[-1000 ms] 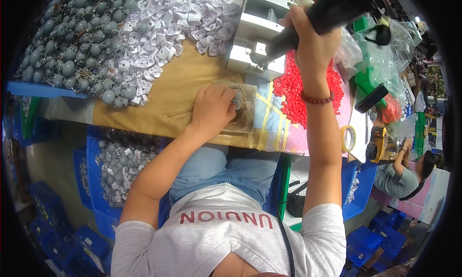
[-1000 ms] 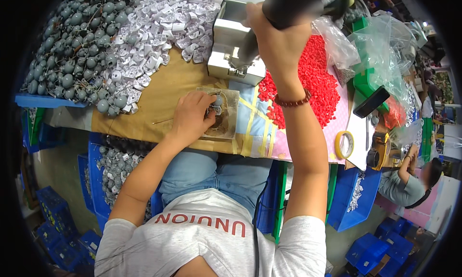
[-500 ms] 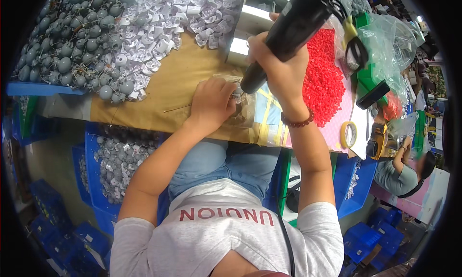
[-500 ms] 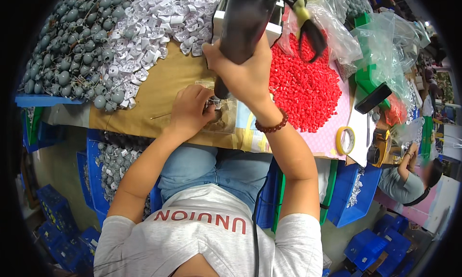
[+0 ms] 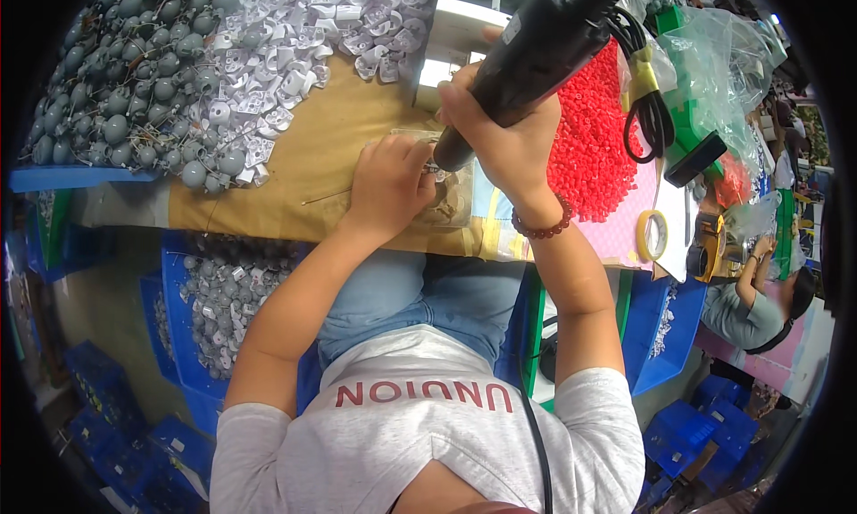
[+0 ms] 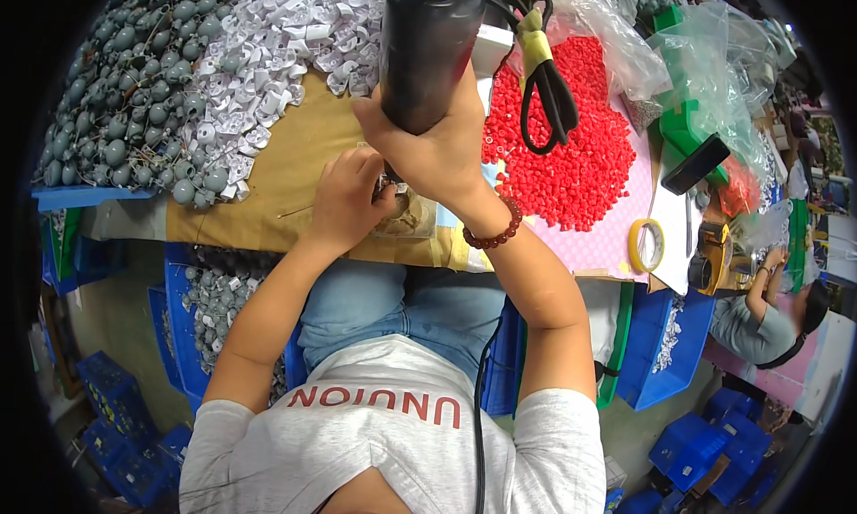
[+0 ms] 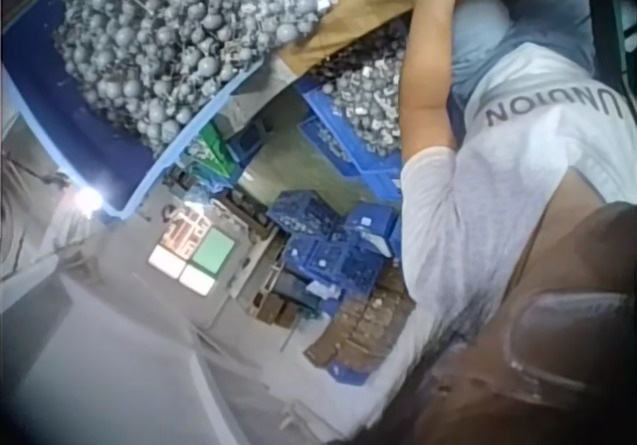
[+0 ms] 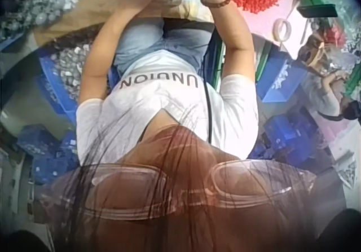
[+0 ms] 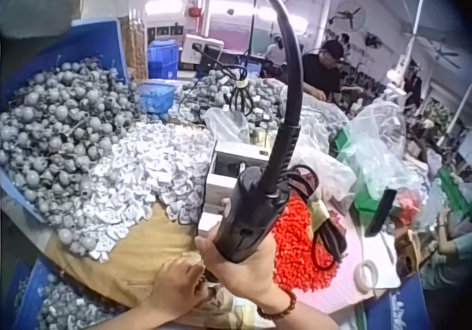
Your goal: Assembling electronic light bulb components using a jig and an electric screwdriver.
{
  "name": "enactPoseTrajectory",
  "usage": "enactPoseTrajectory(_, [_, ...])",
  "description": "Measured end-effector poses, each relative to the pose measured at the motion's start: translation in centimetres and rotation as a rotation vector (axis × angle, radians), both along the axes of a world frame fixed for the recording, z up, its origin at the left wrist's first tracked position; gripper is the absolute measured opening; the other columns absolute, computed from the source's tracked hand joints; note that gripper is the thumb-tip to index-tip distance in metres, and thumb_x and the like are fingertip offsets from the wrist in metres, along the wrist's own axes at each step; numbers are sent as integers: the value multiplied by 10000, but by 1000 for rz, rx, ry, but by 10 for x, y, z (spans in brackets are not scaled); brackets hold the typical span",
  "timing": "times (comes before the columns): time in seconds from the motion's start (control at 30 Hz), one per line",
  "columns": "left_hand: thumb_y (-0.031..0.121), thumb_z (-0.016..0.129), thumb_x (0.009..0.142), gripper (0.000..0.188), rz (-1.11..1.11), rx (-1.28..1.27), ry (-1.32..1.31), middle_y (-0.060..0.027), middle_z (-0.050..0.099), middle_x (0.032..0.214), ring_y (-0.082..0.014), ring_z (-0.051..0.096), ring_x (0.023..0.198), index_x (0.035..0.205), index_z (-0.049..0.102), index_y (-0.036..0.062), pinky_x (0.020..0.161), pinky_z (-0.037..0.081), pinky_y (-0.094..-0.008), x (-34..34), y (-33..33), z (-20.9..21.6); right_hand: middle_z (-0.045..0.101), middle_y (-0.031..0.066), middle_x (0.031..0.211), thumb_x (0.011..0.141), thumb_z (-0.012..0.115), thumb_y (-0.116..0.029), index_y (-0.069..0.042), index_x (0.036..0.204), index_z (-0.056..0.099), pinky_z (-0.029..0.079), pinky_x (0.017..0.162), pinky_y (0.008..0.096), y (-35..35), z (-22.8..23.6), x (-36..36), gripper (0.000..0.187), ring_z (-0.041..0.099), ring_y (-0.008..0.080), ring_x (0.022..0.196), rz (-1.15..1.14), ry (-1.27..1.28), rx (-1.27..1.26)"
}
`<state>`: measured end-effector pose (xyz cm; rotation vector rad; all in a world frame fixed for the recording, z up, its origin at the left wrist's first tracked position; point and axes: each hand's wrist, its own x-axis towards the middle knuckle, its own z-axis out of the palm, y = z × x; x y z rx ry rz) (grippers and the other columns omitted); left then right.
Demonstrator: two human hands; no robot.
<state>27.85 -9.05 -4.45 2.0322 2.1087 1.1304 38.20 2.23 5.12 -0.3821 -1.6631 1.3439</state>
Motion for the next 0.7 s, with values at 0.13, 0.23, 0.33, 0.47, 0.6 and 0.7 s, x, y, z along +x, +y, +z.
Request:
enactPoseTrajectory(0.13, [93, 715, 702, 351, -41, 18, -24, -79, 564, 928, -296, 581, 928, 1026, 579, 103, 773, 445, -445, -2, 3, -1, 653, 51, 805, 825, 706, 76, 59, 1259, 470, 530, 640, 259, -5, -10, 5, 494, 643, 124, 704, -42, -88, 48])
enactPoseTrajectory(0.23, [85, 719, 700, 351, -81, -24, -115, -84, 563, 926, -308, 579, 921, 1016, 565, 99, 771, 440, -454, -5, 2, 2, 647, 45, 826, 820, 707, 76, 39, 1192, 491, 520, 640, 250, -10, -19, 9, 432, 629, 110, 711, -32, -107, 73])
enactPoseTrajectory(0.33, [82, 719, 701, 345, -99, -69, -171, -89, 566, 923, -316, 577, 918, 1007, 561, 92, 775, 438, -458, -5, 3, 6, 640, 46, 855, 814, 704, 76, 12, 1142, 496, 514, 635, 248, -15, -22, 12, 393, 617, 102, 720, 7, -71, 26])
enactPoseTrajectory(0.47, [75, 714, 700, 340, -127, -50, -171, -95, 570, 917, -324, 576, 921, 1004, 561, 75, 775, 442, -464, -7, 5, 3, 639, 43, 869, 807, 713, 62, 1, 1104, 512, 512, 633, 247, -18, -19, 13, 364, 612, 93, 736, 9, -40, 67])
enactPoseTrajectory(0.6, [69, 710, 694, 343, -135, -98, -210, -99, 574, 915, -330, 574, 922, 1006, 567, 61, 771, 448, -470, -8, 5, 2, 637, 35, 871, 804, 711, 54, -3, 1027, 555, 515, 640, 246, -20, -16, 13, 278, 616, 88, 749, 20, -70, 77])
enactPoseTrajectory(0.7, [66, 710, 689, 356, -122, -79, -193, -104, 577, 916, -332, 573, 920, 1016, 572, 58, 770, 453, -471, -7, 6, 3, 636, 32, 870, 805, 706, 51, -7, 1004, 567, 518, 653, 247, -20, -16, 13, 249, 619, 87, 757, 38, -90, 40])
